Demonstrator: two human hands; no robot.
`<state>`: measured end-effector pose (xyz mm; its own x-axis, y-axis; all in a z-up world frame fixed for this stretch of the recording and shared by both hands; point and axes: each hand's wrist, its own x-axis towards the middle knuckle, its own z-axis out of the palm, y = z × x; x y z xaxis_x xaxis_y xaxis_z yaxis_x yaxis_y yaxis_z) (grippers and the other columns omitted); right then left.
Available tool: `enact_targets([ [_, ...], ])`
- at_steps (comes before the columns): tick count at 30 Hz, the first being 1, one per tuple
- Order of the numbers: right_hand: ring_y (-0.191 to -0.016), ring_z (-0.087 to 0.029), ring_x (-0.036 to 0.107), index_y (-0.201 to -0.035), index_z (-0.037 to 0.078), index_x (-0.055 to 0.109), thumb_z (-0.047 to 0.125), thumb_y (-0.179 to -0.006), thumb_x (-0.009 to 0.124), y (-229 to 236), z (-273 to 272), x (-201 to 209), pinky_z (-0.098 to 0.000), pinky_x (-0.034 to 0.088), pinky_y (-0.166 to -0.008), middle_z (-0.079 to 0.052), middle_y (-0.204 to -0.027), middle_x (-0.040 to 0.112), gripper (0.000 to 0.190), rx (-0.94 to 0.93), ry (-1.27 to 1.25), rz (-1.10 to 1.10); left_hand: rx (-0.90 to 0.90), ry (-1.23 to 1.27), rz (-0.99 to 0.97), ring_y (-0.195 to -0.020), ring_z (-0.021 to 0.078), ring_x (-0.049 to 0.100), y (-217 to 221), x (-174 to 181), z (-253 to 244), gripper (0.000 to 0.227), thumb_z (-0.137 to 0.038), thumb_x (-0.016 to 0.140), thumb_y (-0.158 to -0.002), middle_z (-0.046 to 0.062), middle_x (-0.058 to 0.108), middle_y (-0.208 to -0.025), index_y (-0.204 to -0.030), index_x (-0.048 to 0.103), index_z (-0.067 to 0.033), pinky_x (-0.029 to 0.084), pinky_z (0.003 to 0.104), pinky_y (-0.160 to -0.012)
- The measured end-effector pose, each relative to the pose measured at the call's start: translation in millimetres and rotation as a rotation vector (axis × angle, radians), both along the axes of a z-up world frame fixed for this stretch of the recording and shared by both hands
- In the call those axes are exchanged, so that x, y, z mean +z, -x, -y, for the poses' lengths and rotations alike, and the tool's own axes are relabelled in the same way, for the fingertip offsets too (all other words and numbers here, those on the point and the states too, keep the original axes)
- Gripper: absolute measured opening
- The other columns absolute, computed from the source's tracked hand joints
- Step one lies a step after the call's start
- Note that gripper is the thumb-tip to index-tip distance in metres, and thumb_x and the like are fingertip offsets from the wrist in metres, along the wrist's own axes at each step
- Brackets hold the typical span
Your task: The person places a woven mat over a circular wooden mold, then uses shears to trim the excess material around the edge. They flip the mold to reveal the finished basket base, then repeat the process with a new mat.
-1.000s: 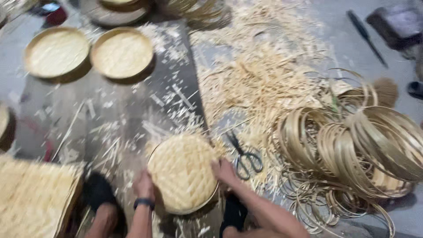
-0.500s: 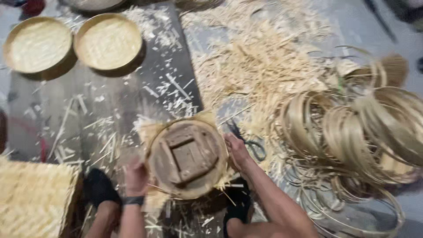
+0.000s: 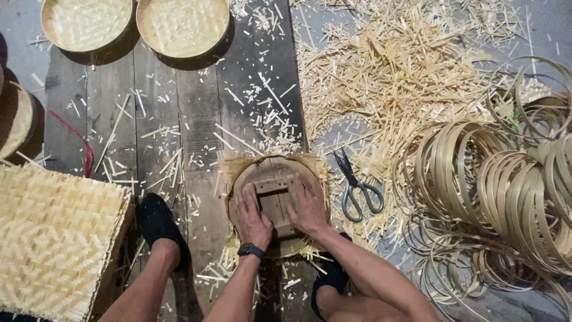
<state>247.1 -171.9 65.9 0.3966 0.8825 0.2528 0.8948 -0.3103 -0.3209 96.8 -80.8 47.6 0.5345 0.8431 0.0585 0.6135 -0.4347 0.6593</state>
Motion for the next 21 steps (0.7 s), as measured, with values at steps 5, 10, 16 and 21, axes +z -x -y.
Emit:
enact_targets([
  [5,-0.066,-0.027,0.066,-0.168,0.005,0.013,0.033,-0.096,0.066,4.7,23.4,8.0,-0.0408,0.054,-0.062,-0.015,-0.095,0.068,0.094,-0.099,0.160,-0.321,-0.026,0.033,0.078,-0.152,0.0473,0.029,8.7,36.9,9.2,0.103,0.009,0.058,-0.071,0.021,0.031,-0.165,-0.164,0.023,-0.0197,0.030,0.051,-0.122],
  [10,-0.063,-0.032,0.066,-0.164,0.008,0.011,0.036,-0.094,0.067,7.9,18.7,24.7,-0.0423,0.056,-0.061,-0.023,-0.106,0.068,0.094,-0.201,0.476,-0.440,0.010,0.112,-0.081,-0.146,0.0463,0.033,-0.1,12.7,10.0,0.100,0.003,0.062,-0.074,0.024,0.031,-0.163,-0.162,0.026,-0.0261,0.035,0.050,-0.117],
  [16,-0.105,-0.031,0.072,-0.106,0.007,0.063,0.033,-0.108,0.061,-28.1,60.0,-31.9,-0.0429,0.057,-0.098,-0.023,-0.139,0.064,0.026,-0.270,-0.005,-0.645,-0.020,0.158,-0.047,-0.145,0.0437,0.038,7.5,-5.5,5.1,0.098,0.002,0.060,-0.071,0.022,0.036,-0.161,-0.161,0.030,-0.0242,0.043,0.048,-0.111],
  [21,-0.105,-0.044,0.062,-0.123,-0.006,0.058,0.026,-0.077,0.082,-110.0,142.9,-79.2,-0.0513,0.052,-0.092,-0.030,-0.113,0.063,0.061,-0.560,0.241,-0.228,-0.405,-0.032,-0.227,-0.147,0.0406,0.039,-16.1,-8.7,-46.7,0.092,-0.004,0.068,-0.068,0.015,0.039,-0.161,-0.153,0.041,-0.0264,0.033,0.050,-0.122],
])
